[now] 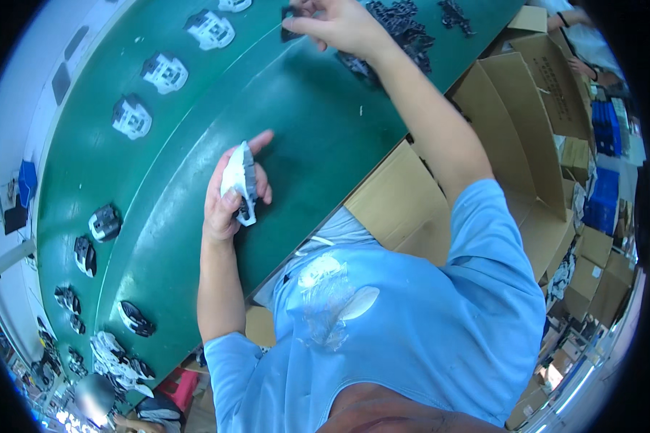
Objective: The recorder is assembling computer mice on an industrial production line by attaching side panels to the main mouse bodies.
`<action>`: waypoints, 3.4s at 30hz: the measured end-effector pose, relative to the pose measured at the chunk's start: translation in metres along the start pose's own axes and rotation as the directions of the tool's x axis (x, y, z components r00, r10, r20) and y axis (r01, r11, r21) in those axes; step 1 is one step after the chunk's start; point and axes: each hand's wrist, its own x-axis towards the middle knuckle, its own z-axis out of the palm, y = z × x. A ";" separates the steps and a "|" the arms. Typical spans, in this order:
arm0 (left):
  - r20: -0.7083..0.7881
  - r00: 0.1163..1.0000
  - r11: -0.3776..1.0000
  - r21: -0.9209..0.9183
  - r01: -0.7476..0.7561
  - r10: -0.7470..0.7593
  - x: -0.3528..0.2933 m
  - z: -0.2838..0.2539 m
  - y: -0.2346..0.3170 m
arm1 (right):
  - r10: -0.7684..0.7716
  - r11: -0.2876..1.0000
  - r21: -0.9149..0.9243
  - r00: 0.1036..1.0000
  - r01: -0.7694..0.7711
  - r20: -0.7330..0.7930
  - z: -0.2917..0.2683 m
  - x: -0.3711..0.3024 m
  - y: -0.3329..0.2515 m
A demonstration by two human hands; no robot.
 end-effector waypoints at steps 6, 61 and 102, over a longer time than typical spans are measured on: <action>0.040 0.992 0.987 -0.113 -0.115 0.120 0.012 0.009 0.006 | -0.053 0.634 0.773 0.997 -0.016 0.064 0.133 -0.094 0.048; -0.607 0.724 0.944 0.181 -0.276 0.327 0.019 0.027 -0.018 | -0.571 0.819 -0.121 0.817 0.561 -0.082 0.133 -0.114 0.025; 0.046 0.683 -0.313 0.910 0.273 0.729 -0.051 -0.147 0.095 | -0.405 0.457 -0.887 0.904 0.071 -0.137 -0.073 -0.053 0.078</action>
